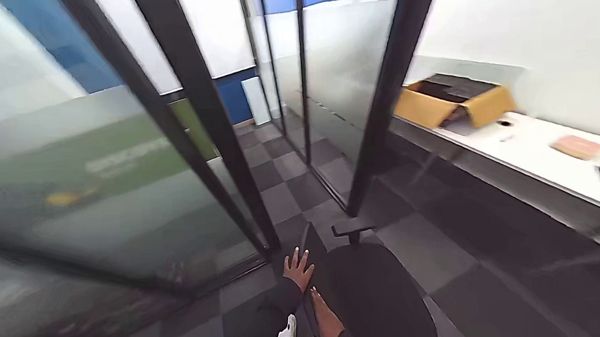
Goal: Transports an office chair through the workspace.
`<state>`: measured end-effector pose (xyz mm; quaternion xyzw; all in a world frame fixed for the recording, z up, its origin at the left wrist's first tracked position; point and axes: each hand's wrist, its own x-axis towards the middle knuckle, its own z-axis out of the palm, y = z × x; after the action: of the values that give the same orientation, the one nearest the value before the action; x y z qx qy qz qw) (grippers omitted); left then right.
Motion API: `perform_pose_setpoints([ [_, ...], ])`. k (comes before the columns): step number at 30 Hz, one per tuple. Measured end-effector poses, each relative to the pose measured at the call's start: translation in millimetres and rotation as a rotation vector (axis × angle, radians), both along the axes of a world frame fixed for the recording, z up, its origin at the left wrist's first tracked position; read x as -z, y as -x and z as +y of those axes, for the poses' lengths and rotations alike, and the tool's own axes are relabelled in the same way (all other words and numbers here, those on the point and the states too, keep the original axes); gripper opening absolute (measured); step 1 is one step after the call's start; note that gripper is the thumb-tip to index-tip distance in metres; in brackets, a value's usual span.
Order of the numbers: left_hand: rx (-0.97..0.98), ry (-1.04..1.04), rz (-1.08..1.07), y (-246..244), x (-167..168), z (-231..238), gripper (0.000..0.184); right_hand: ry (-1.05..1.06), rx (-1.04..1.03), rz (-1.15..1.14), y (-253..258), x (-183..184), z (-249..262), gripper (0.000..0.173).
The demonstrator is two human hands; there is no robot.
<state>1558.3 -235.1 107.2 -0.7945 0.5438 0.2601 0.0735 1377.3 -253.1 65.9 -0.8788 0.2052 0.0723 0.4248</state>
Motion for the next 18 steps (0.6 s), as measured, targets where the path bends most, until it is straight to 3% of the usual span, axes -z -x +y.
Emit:
perform_pose_setpoints([
  [4,0.3,-0.074,-0.046,-17.7,10.9,-26.8,0.047,-0.075,0.133,-0.041,-10.9,5.8,-1.2,0.12],
  [7,0.384,-0.033,-0.041,-30.5,16.3,-23.7,0.045,-0.114,0.271,0.086,-15.6,1.7,14.6,0.117],
  [11,0.48,0.075,-0.085,-33.2,26.4,-16.4,0.041,-0.013,0.532,0.495,-27.0,-20.2,47.5,0.101],
  [18,0.595,-0.057,-0.231,-13.9,16.8,-2.7,0.046,0.161,0.777,0.65,-27.5,-24.9,91.8,0.069],
])
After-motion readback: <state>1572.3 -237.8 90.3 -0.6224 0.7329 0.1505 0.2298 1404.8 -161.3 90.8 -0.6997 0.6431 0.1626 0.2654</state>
